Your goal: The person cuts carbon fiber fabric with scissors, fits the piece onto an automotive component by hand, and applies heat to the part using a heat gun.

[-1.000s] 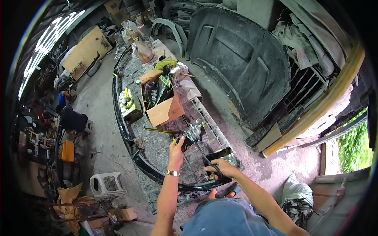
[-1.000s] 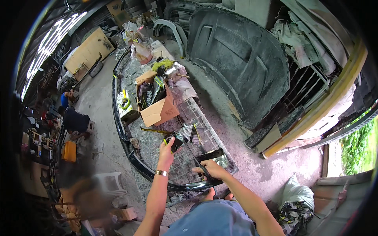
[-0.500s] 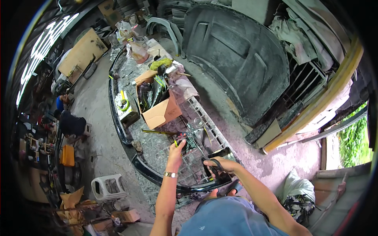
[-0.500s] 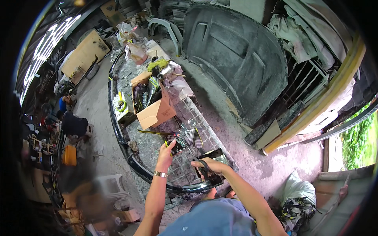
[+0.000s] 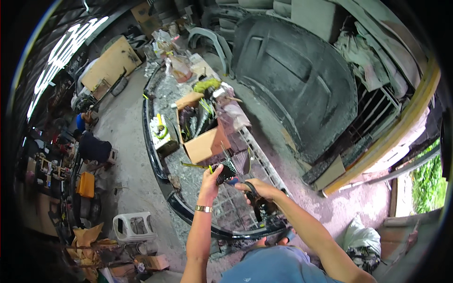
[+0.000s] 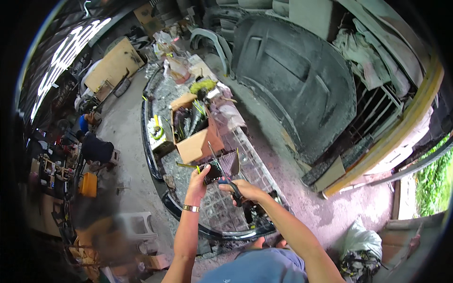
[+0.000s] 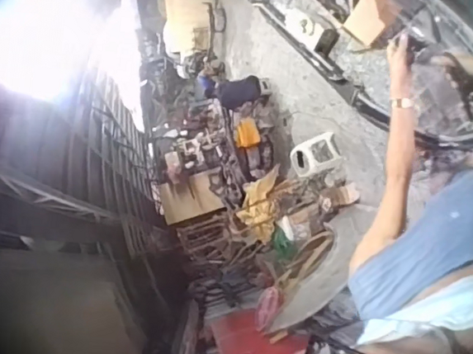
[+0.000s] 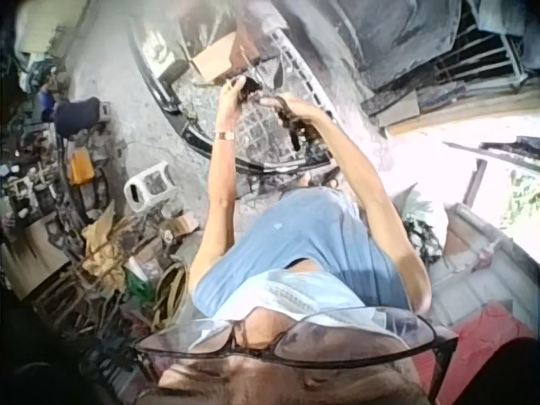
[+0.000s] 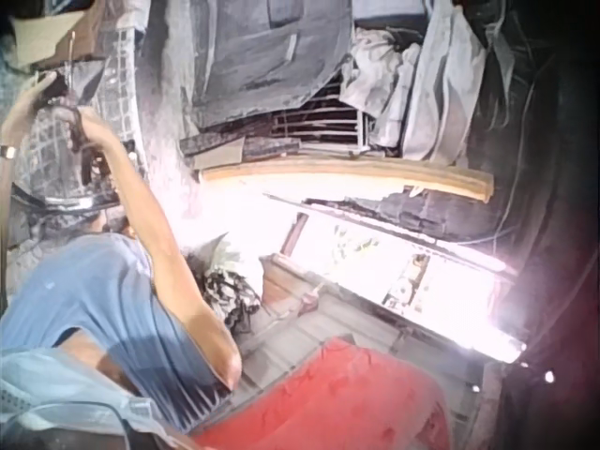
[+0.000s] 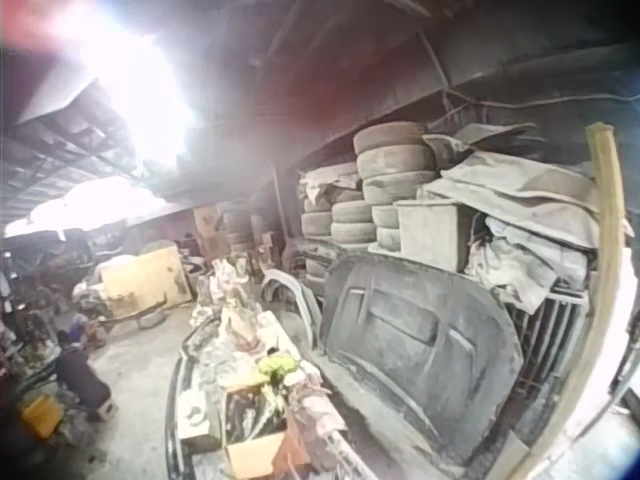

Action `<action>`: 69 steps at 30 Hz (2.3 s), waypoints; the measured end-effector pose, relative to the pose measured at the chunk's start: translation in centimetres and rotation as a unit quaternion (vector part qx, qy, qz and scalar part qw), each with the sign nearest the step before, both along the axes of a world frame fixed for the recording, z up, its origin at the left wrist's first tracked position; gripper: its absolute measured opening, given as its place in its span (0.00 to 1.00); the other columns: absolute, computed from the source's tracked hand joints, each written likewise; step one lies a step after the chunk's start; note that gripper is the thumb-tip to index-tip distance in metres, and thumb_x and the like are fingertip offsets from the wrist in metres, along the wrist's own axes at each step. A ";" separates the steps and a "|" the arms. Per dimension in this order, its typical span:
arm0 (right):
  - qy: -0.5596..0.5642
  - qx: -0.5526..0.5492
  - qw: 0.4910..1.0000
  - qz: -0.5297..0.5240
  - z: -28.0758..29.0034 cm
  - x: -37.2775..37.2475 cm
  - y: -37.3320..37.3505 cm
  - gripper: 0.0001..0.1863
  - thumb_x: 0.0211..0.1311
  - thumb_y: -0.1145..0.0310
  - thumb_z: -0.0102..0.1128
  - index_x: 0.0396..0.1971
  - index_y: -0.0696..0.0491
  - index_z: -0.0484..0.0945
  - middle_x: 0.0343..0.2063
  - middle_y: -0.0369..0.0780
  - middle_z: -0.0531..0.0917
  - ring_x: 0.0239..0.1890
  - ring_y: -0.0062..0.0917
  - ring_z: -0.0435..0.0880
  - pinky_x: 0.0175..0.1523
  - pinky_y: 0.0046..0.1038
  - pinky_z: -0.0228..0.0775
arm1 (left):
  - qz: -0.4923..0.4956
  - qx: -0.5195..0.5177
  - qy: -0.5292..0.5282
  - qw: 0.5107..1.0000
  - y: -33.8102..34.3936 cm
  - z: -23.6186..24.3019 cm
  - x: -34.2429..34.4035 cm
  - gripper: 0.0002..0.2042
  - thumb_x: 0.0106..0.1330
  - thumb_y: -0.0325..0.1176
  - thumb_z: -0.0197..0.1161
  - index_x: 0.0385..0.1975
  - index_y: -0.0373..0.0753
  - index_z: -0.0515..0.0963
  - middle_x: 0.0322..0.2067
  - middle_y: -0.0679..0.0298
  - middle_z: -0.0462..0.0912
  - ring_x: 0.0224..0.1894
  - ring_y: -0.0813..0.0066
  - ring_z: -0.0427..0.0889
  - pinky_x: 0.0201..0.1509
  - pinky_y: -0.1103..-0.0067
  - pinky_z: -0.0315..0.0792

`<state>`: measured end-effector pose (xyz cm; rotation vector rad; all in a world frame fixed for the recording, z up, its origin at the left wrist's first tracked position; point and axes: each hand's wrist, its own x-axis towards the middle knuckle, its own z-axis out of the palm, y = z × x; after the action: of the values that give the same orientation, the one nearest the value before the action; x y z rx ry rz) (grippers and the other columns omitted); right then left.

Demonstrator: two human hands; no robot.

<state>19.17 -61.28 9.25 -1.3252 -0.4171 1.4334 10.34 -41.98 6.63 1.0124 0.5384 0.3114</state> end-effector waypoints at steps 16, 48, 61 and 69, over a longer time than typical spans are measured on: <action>-0.112 0.021 0.993 0.029 2.1 6.2 20.1 0.29 0.44 0.35 0.68 0.17 0.48 0.71 0.12 0.30 0.74 0.13 0.18 0.78 0.17 0.18 0.61 | 0.046 -0.004 -0.057 0.997 20.2 1.4 5.0 0.07 0.65 0.30 0.60 0.39 0.36 0.78 0.35 0.62 0.84 0.34 0.74 0.83 0.40 0.76 0.78; -0.577 -0.086 0.706 0.402 -3.9 10.5 -1.8 0.34 0.39 0.67 0.68 0.54 0.48 0.72 0.40 0.45 0.81 0.45 0.40 0.80 0.48 0.37 0.70 | 0.304 0.015 -0.013 0.953 -5.5 4.6 -19.7 0.17 0.70 0.43 0.53 0.41 0.34 0.77 0.38 0.60 0.83 0.41 0.70 0.82 0.47 0.76 0.74; -0.675 -0.066 0.615 0.403 -16.4 10.3 0.7 0.16 0.41 0.73 0.67 0.35 0.54 0.82 0.38 0.45 0.84 0.40 0.38 0.84 0.40 0.37 0.76 | 0.311 -0.027 0.069 0.947 -28.6 2.1 -22.7 0.10 0.70 0.38 0.55 0.34 0.38 0.76 0.32 0.62 0.83 0.33 0.75 0.83 0.39 0.79 0.77; -0.398 0.213 0.892 -0.030 -0.7 4.3 -15.0 0.11 0.59 0.68 0.58 0.39 0.58 0.77 0.35 0.43 0.82 0.37 0.28 0.81 0.44 0.29 0.71 | 0.277 0.013 0.119 0.953 -34.0 0.1 -19.0 0.08 0.68 0.35 0.59 0.29 0.38 0.77 0.27 0.71 0.78 0.28 0.86 0.74 0.34 0.85 0.69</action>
<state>23.44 -76.28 8.50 -1.4863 -1.1461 0.6216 -8.66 -75.97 6.69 0.9147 1.0437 0.7000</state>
